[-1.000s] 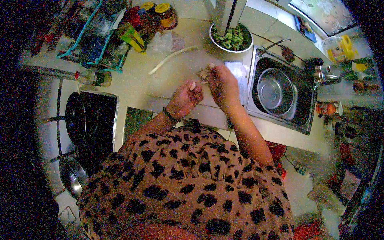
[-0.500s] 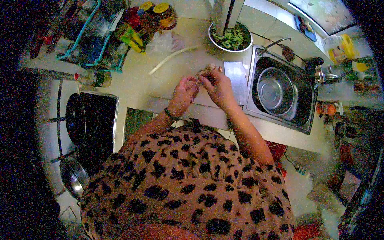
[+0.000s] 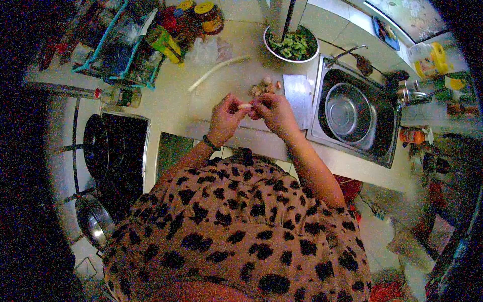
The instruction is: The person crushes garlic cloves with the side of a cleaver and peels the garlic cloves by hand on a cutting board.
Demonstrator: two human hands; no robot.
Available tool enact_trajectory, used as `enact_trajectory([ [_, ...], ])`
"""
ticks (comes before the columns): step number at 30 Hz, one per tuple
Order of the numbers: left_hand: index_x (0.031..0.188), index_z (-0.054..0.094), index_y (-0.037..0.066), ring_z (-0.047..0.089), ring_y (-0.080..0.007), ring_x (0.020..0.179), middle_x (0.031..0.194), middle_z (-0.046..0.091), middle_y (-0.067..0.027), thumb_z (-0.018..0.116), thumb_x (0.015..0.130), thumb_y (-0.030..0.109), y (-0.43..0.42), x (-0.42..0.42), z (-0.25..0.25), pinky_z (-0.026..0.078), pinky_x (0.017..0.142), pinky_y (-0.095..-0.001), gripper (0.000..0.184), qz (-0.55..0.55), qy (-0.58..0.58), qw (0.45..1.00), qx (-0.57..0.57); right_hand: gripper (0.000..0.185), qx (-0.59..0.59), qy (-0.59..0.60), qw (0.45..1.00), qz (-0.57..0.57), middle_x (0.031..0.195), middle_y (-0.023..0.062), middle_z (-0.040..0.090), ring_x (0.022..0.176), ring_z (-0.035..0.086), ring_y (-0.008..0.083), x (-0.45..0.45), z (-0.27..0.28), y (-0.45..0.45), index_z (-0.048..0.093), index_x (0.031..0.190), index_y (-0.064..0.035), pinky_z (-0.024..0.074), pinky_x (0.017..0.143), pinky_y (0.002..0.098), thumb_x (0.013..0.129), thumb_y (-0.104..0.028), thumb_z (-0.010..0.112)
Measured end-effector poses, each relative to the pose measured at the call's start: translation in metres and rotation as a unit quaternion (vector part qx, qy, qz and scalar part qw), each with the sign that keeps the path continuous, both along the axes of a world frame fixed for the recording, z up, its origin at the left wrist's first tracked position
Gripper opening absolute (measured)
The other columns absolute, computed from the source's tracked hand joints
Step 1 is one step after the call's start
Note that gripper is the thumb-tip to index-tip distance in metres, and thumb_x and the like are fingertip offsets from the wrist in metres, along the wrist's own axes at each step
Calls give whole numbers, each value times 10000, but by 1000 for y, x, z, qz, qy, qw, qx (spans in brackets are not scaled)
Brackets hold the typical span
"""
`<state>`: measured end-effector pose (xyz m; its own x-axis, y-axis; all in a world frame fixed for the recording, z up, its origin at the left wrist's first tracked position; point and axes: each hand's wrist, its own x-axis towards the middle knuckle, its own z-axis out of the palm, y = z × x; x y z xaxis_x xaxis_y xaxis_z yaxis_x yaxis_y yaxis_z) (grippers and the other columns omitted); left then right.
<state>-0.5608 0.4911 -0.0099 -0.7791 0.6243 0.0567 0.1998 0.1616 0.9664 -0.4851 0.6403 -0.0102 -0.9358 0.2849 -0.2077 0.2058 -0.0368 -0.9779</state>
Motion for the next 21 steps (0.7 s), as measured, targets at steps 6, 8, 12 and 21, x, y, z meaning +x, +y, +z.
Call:
enact_trajectory([
  [6,800,520,33,532,-76,601,644,581,-17,654,824,116,0,0,-10,448,553,-239,160,-11,-10,1000,6,129,82,-27,996,-8,713,114,636,615,628,173,1,11,-10,586,858,45,518,568,284,875,-74,541],
  [8,803,520,45,519,-68,597,637,560,-2,656,829,128,-1,-1,-15,438,541,-230,162,-19,-24,999,21,122,129,-17,991,-12,679,101,616,571,599,157,3,13,-13,570,841,33,484,520,288,880,-77,533],
  [12,826,512,104,466,-42,560,655,540,18,645,856,186,-7,-8,-6,369,482,-189,159,-72,-191,977,58,118,99,-26,995,-19,661,91,604,542,573,147,5,7,-13,566,825,22,453,491,287,881,-74,526],
  [21,925,503,147,409,-29,546,737,530,5,591,893,204,-14,-15,-30,304,453,-153,110,-128,-543,805,199,117,98,-22,995,22,658,17,549,559,477,82,3,-6,-18,546,898,-7,368,492,223,903,-120,519],
])
